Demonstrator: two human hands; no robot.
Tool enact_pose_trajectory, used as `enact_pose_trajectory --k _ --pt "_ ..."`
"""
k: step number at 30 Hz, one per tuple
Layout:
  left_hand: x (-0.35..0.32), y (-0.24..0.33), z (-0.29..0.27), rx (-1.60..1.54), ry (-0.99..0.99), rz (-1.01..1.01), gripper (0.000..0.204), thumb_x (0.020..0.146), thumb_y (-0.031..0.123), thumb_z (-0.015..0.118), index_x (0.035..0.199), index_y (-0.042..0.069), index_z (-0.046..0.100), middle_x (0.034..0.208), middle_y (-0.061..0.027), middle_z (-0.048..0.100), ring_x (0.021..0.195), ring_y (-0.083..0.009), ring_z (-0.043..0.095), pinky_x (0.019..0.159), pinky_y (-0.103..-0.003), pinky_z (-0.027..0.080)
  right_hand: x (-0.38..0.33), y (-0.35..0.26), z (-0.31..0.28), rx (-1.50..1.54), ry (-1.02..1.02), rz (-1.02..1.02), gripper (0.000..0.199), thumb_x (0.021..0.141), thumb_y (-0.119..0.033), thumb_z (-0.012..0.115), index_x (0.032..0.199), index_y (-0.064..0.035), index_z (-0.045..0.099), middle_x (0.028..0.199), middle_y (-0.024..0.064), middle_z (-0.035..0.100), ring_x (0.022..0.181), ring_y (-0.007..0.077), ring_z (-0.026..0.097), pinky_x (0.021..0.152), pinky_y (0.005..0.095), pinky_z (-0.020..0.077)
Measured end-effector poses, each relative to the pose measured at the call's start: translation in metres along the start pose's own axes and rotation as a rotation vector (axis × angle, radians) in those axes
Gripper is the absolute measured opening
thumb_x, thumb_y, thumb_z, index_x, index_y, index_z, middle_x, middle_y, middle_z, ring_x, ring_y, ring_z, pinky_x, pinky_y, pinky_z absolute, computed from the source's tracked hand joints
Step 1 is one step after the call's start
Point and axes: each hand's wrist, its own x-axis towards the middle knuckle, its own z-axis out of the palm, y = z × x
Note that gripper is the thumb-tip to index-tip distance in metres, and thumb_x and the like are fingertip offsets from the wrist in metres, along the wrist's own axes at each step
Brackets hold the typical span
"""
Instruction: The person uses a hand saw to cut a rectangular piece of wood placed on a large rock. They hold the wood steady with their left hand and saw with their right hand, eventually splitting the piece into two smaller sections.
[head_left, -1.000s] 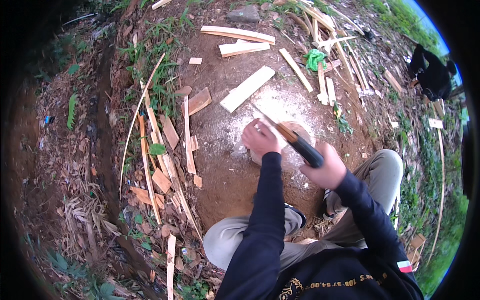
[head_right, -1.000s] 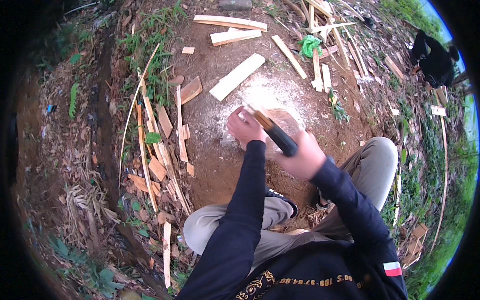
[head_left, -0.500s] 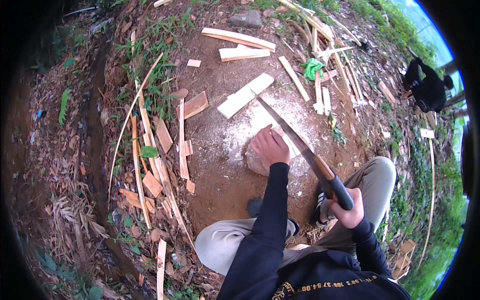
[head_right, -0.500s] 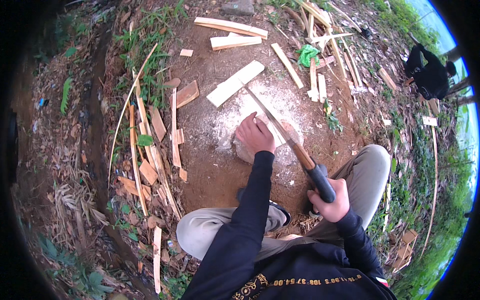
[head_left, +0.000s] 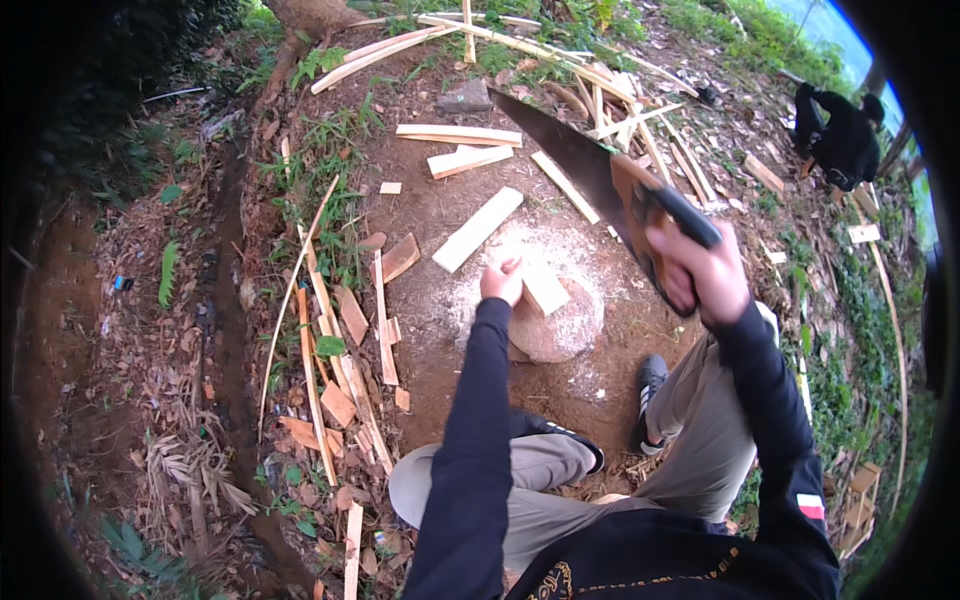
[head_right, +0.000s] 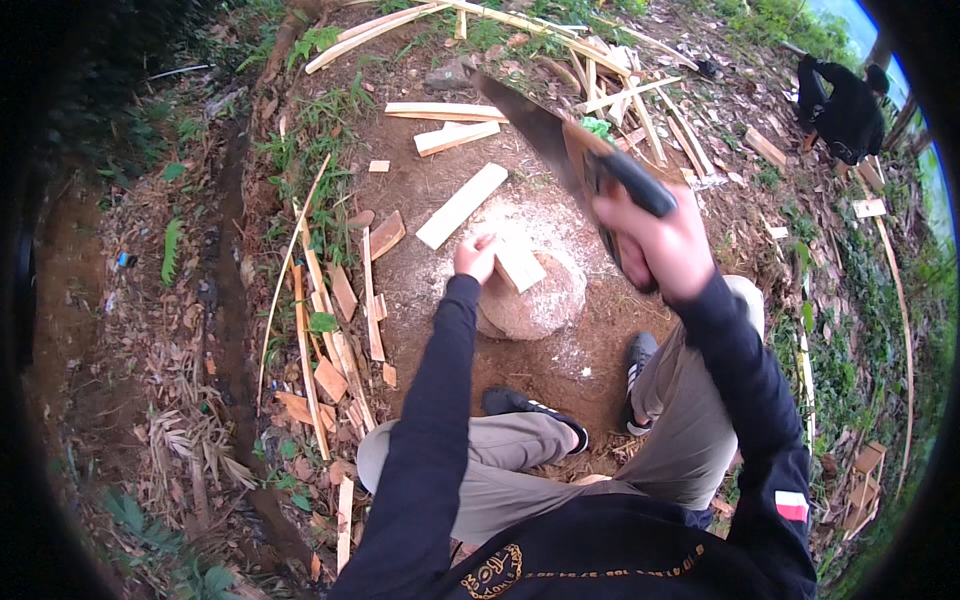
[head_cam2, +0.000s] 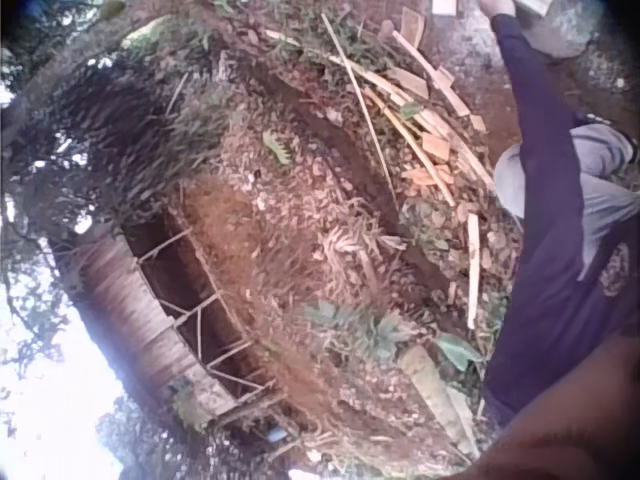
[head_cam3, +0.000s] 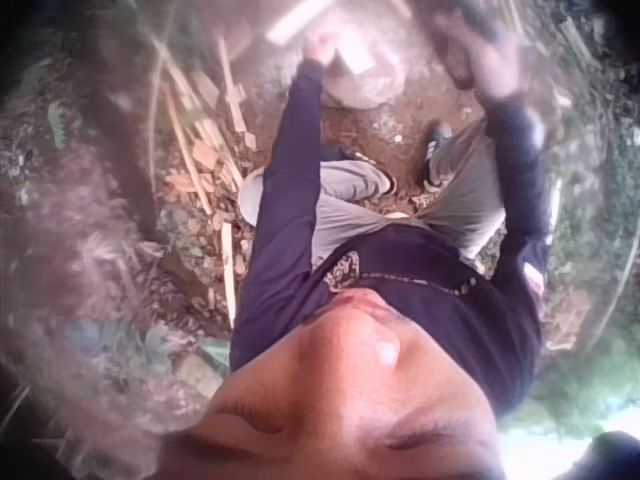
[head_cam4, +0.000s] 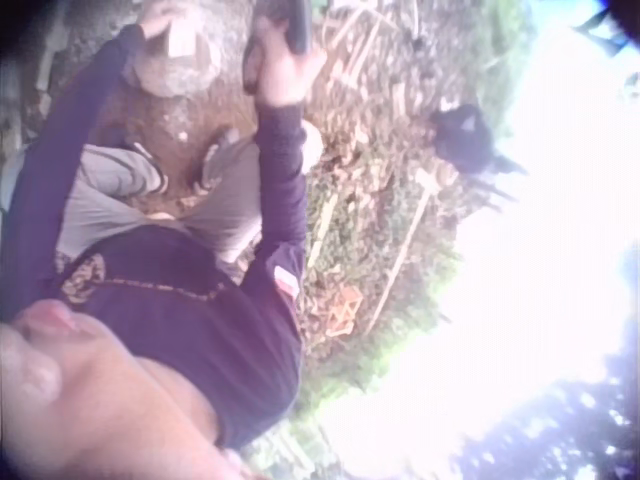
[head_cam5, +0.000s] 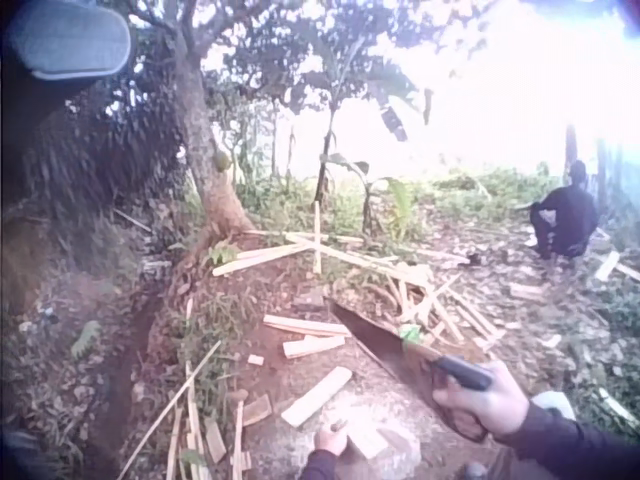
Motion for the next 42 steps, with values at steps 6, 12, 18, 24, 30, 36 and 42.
enact_pose_trajectory --k 6,12,18,24,30,36,42 --pt "0.052 0.049 -0.089 -0.219 -0.175 -0.356 0.037 0.091 0.029 0.073 0.106 -0.003 0.062 0.097 -0.0093 0.067 0.089 -0.0232 0.067 0.072 -0.036 0.057 0.054 0.057 -0.041 -0.335 0.203 -0.217 0.025 0.084 -0.017 0.071 0.068 -0.0014 0.06 0.049 0.0014 0.053 0.038 0.0095 0.05 0.038 0.0278 0.0383" --pt "-0.018 0.093 -0.08 0.911 -0.027 0.355 0.038 0.077 0.023 0.073 0.105 0.0 0.06 0.092 -0.0231 0.069 0.089 -0.039 0.068 0.082 -0.045 0.054 0.064 0.054 -0.053 -0.097 0.262 -0.044 0.024 0.083 -0.015 0.07 0.067 -0.0002 0.06 0.049 0.0031 0.053 0.036 0.0124 0.051 0.036 0.0293 0.038" --pt "-0.02 0.064 -0.086 1.14 0.188 0.656 0.041 0.071 0.026 0.079 0.101 0.003 0.064 0.091 -0.0221 0.07 0.089 -0.0374 0.069 0.081 -0.042 0.054 0.05 0.042 -0.056 -0.023 0.241 -0.004 0.018 0.082 -0.01 0.071 0.071 -0.0005 0.06 0.05 0.002 0.051 0.035 0.0114 0.048 0.034 0.0282 0.0351" --pt "-0.018 0.062 -0.092 0.99 0.021 0.519 0.039 0.072 0.023 0.078 0.097 -0.001 0.061 0.089 -0.0178 0.069 0.083 -0.0337 0.069 0.078 -0.042 0.054 0.042 0.046 -0.057 -0.052 0.199 -0.013 0.021 0.082 -0.011 0.071 0.068 -0.0007 0.059 0.05 0.0014 0.05 0.034 0.0105 0.046 0.034 0.0272 0.0345" --pt "-0.025 0.072 -0.083 0.713 -0.252 0.302 0.047 0.072 0.025 0.08 0.102 -0.003 0.057 0.089 -0.0182 0.068 0.082 -0.0337 0.068 0.076 -0.042 0.055 0.043 0.051 -0.055 -0.07 0.198 0.023 0.022 0.083 -0.009 0.07 0.066 -0.0007 0.057 0.05 0.0018 0.05 0.034 0.0107 0.046 0.034 0.0272 0.0343" --pt "-0.031 0.081 -0.084 0.854 -0.199 0.356 0.037 0.071 0.026 0.079 0.095 0.0 0.067 0.091 -0.0202 0.071 0.088 -0.0331 0.07 0.08 -0.037 0.055 0.047 0.051 -0.043 -0.052 0.189 0.046 0.026 0.086 -0.009 0.069 0.065 -0.0029 0.055 0.049 -0.001 0.046 0.033 0.0087 0.042 0.032 0.0257 0.0305" --pt "-0.025 0.096 -0.099 0.488 -0.229 0.327 0.042 0.085 0.027 0.076 0.115 -0.001 0.066 0.101 -0.0109 0.072 0.088 -0.0167 0.068 0.077 -0.032 0.055 0.045 0.05 -0.036 0.013 0.181 0.107 0.024 0.085 -0.009 0.069 0.067 -0.0017 0.056 0.05 -0.0003 0.046 0.033 0.0087 0.042 0.033 0.025 0.0307"
